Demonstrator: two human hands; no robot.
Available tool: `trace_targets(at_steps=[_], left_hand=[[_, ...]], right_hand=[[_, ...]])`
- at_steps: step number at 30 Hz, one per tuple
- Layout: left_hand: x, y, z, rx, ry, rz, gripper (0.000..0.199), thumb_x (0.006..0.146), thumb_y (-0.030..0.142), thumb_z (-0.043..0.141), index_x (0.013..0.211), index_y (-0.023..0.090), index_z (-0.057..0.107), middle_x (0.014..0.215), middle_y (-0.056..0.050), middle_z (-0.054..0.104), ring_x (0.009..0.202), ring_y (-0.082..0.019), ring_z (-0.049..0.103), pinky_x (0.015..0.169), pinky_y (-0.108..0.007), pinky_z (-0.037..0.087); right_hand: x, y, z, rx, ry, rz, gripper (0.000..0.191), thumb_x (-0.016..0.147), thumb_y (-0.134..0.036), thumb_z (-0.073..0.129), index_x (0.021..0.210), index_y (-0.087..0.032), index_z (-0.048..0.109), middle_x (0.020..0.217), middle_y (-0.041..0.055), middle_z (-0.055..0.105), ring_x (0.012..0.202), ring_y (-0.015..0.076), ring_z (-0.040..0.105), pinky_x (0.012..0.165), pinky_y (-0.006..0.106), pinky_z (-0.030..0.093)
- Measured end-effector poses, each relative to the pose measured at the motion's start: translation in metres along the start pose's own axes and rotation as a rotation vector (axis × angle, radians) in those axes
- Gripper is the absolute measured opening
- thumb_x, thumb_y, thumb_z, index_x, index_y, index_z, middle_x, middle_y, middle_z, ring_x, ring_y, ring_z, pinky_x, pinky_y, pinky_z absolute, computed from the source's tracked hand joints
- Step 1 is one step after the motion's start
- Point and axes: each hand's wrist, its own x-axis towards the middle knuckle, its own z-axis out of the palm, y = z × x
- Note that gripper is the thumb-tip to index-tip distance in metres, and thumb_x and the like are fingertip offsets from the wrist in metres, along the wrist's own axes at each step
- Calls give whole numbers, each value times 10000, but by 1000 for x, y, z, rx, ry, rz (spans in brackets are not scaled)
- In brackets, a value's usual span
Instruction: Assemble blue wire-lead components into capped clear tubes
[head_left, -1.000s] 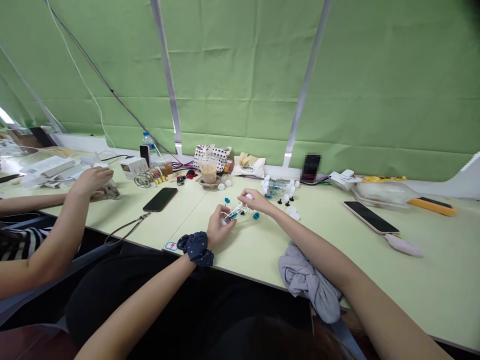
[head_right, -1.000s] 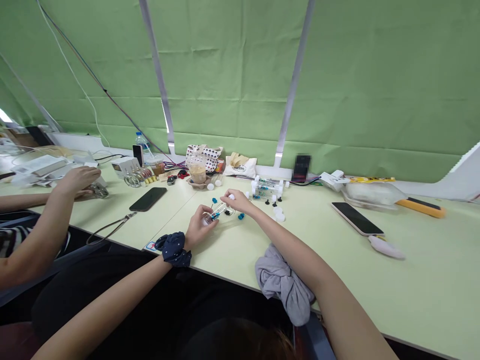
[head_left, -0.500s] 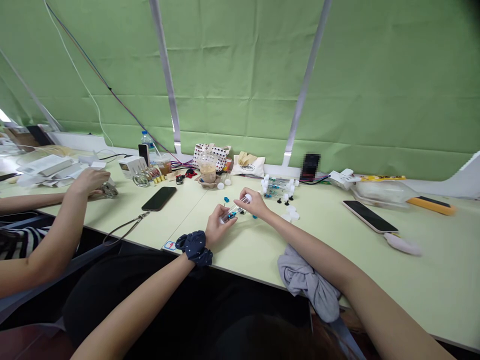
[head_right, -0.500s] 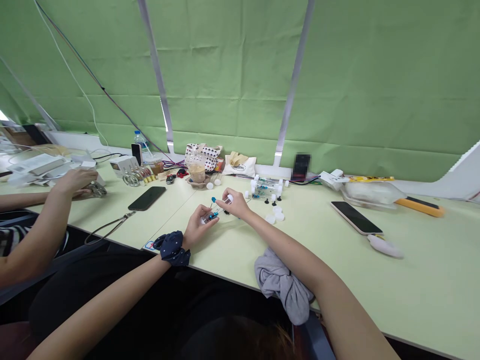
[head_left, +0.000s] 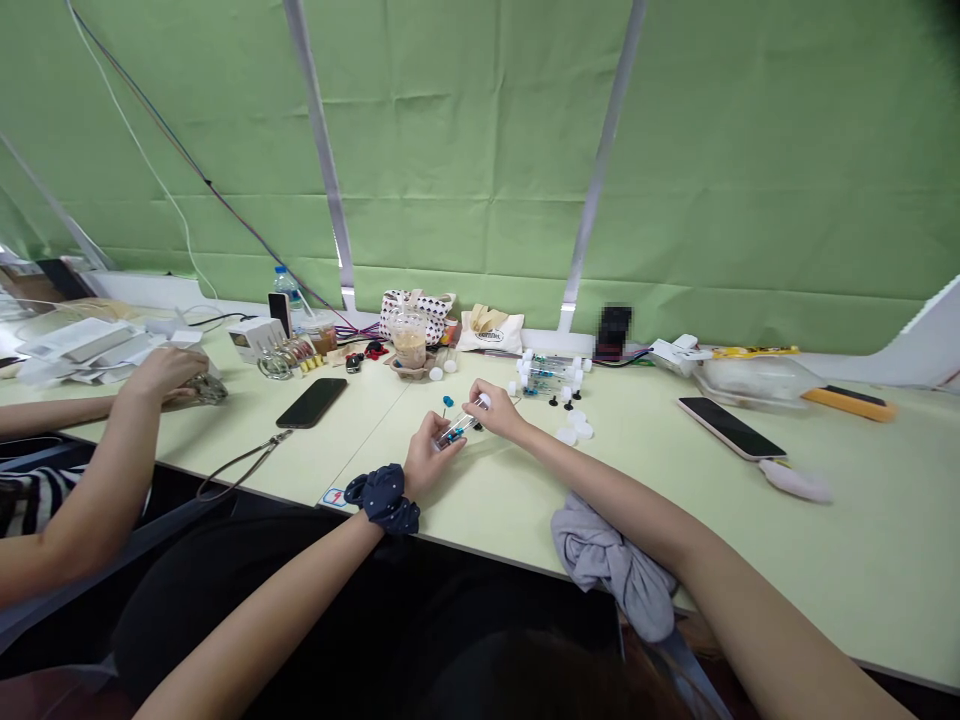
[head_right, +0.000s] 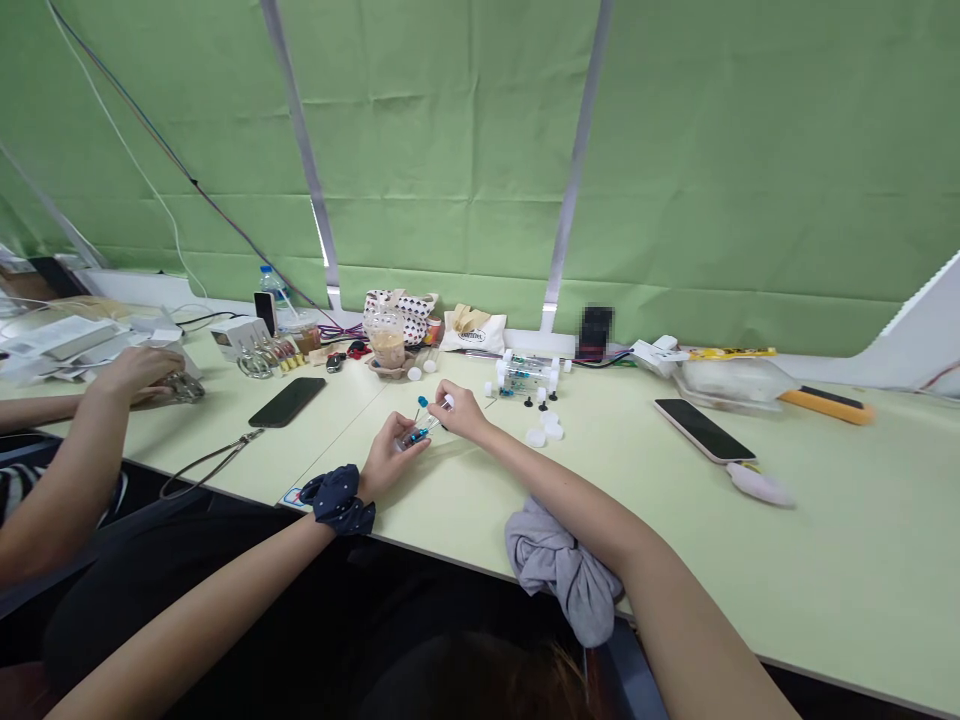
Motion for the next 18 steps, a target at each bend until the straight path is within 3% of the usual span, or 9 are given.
trace_targets(at_steps=[12, 15, 18], left_hand=[[3, -8, -2, -58, 29, -4, 365, 701, 392, 695, 849, 204, 420, 852, 7, 515, 774, -133, 529, 702, -256, 418], [4, -9, -1, -43, 47, 9, 357, 709, 382, 696, 854, 202, 424, 830, 7, 522, 752, -133, 529, 687, -255, 415], [4, -8, -1, -1, 41, 27, 341, 719, 374, 694, 857, 198, 437, 819, 4, 538, 739, -136, 535, 677, -258, 416]], right_hand=[[-2, 5, 2, 38, -64, -26, 219, 767, -397, 568, 774, -203, 468, 684, -36, 502, 577, 106, 451, 574, 231, 380], [1, 5, -7, 7, -169, -48, 275, 769, -451, 589, 821, -188, 527, 722, -22, 551, 593, 105, 471, 579, 229, 385], [7, 4, -24, -91, -359, -121, 371, 695, -473, 687, 894, -170, 610, 820, 13, 616, 695, 129, 538, 639, 235, 405]])
